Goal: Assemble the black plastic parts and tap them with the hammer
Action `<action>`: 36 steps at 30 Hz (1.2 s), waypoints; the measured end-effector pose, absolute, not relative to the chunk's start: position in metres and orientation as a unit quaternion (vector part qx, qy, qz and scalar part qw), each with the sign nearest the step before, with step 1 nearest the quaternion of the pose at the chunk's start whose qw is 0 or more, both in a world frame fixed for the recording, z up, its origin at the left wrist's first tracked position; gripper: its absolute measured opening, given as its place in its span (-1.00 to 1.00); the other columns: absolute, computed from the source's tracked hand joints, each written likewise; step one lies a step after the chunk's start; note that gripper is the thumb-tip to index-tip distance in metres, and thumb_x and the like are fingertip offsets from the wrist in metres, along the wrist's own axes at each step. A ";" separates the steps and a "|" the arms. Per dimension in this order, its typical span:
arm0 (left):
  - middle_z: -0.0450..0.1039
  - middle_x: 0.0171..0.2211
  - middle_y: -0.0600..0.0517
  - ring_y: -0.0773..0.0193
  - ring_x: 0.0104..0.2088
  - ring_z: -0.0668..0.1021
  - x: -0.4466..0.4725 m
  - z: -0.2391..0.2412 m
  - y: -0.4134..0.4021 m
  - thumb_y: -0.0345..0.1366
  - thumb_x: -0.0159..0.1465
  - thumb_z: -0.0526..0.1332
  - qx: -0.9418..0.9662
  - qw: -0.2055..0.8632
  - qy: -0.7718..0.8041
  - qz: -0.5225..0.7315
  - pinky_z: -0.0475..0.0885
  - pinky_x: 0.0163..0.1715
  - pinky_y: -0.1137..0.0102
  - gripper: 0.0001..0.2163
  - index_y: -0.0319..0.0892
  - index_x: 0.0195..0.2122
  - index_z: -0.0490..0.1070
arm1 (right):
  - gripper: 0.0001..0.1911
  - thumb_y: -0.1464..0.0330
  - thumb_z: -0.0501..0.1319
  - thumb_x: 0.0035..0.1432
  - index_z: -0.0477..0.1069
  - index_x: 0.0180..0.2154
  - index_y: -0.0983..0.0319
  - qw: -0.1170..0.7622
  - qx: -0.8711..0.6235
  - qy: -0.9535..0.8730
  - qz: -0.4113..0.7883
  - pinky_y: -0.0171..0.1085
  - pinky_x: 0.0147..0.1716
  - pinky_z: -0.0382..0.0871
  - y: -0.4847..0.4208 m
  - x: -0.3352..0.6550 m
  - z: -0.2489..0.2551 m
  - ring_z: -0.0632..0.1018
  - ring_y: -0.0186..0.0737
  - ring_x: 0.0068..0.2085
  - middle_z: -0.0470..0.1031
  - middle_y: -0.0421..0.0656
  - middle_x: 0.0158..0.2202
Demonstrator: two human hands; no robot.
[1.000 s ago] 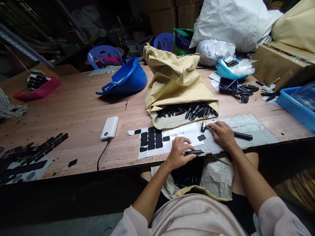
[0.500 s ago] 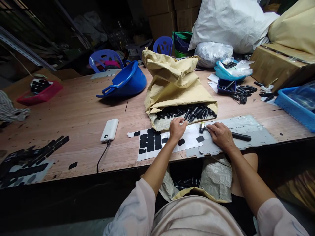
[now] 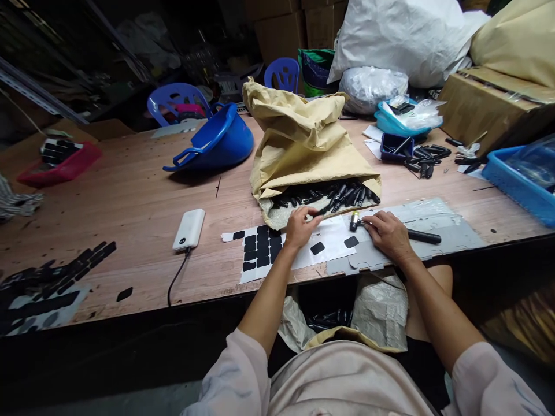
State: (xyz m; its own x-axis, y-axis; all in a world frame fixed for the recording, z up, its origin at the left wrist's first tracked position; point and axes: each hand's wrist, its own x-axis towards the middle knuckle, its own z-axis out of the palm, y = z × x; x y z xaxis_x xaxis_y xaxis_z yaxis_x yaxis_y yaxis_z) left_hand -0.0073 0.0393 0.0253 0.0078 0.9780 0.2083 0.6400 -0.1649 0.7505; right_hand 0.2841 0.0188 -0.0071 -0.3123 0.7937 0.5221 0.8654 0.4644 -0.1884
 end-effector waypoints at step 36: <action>0.62 -0.25 0.03 0.11 -0.08 0.50 -0.004 0.000 0.002 -0.31 0.23 0.46 0.731 0.270 0.550 0.301 0.39 0.03 0.21 -0.87 -0.03 -0.18 0.70 | -0.61 0.44 0.12 0.39 0.55 0.13 0.07 0.293 -0.405 -0.866 0.009 -0.27 -0.24 0.44 -0.016 0.223 0.023 0.57 -0.16 -0.17 0.58 -0.11 -0.20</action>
State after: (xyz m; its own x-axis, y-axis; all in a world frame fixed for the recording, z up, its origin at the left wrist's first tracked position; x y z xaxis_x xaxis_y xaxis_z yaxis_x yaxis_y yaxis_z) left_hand -0.0037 0.0022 0.0003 0.2136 0.9663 0.1439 0.6410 -0.2498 0.7258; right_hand 0.2234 -0.0165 0.0233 -0.4997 0.7074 0.4999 0.6970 0.6710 -0.2527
